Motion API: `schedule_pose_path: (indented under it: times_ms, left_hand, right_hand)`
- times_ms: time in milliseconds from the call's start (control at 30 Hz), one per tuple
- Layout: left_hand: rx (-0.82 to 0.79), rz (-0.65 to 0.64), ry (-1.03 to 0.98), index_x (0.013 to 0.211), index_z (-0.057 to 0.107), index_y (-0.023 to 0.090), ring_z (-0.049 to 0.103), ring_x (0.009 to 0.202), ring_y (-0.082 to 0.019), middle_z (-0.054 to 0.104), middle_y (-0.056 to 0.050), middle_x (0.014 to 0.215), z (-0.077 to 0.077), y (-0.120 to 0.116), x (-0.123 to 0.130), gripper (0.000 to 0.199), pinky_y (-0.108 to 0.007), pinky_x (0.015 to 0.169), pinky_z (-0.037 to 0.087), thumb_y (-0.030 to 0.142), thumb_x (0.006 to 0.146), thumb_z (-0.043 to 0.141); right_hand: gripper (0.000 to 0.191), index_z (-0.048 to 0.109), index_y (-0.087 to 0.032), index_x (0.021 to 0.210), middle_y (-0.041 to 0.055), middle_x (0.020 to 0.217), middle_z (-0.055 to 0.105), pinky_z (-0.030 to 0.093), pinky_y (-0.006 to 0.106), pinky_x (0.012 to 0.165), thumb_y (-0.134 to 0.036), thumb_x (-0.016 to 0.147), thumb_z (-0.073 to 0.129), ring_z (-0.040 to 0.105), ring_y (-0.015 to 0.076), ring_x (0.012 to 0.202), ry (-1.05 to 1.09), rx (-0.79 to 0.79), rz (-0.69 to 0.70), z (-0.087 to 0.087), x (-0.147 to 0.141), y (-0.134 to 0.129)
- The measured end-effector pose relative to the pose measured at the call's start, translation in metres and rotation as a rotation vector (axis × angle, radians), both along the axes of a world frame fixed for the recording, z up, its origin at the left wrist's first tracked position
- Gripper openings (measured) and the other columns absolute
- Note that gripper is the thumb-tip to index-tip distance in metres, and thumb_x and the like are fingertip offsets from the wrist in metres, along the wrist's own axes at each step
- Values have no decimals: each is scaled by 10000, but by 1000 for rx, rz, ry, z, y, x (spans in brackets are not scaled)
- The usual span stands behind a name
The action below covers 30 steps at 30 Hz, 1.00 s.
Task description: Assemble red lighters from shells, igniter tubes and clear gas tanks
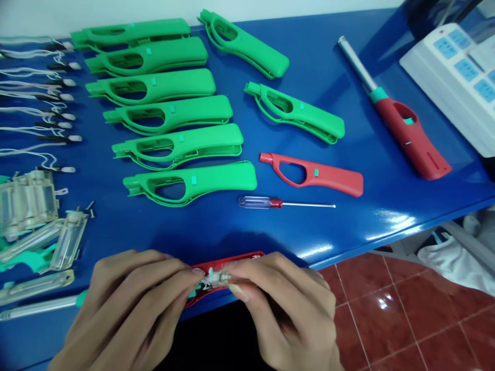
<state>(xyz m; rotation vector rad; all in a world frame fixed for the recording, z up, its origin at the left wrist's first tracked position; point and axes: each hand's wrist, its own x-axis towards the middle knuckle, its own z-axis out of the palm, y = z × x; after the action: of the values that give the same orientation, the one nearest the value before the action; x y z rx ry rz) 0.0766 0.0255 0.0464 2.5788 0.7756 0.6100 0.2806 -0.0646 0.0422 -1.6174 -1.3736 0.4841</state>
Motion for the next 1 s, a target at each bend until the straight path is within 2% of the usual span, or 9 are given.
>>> schedule_pose_path:
  times_ms: [167,333,500,733,867,1000]
  left_hand:
    - [15,-41,0,1252,705,125,607,1105,-285,734,-100,1130,-2,-1,-3,302,-491,1024,442,272,1111,482]
    - [11,-23,-5,1270,696,140,630,1112,-288,746,-104,1125,-3,-2,-3,293,-494,1006,487,289,1099,510]
    - [27,-52,4,1283,696,126,622,1128,-297,738,-113,1135,-5,-2,-6,352,-512,1033,459,314,1125,445]
    - [26,-70,19,1284,699,127,625,1114,-311,738,-115,1157,-4,2,-8,335,-522,1009,472,282,1108,460]
    - [29,-34,30,1308,694,147,623,1041,-280,742,-87,1133,-2,3,-6,279,-477,969,468,208,1046,618]
    - [25,64,6,1265,711,164,611,1004,-256,749,-63,1076,0,0,-1,297,-455,938,462,84,979,710]
  right_hand:
    - [291,772,-217,1123,-3,900,789,619,268,608,-31,911,700,740,143,724,1,5,11,1,1,1]
    - [306,777,-203,1127,4,930,801,633,259,634,-11,901,699,757,145,756,7,4,31,1,3,2]
    - [344,796,-229,1149,0,952,821,654,264,627,-13,892,721,786,161,761,5,-2,38,1,4,1]
    - [363,804,-244,1180,-9,980,826,671,241,650,-23,898,745,795,150,791,7,-3,42,1,4,2]
    - [369,819,-251,1157,-10,955,822,676,243,647,-8,890,743,793,151,776,48,0,33,4,5,3]
    - [377,827,-278,1140,-5,1002,817,683,270,657,-3,900,735,791,160,812,67,-16,15,6,4,2]
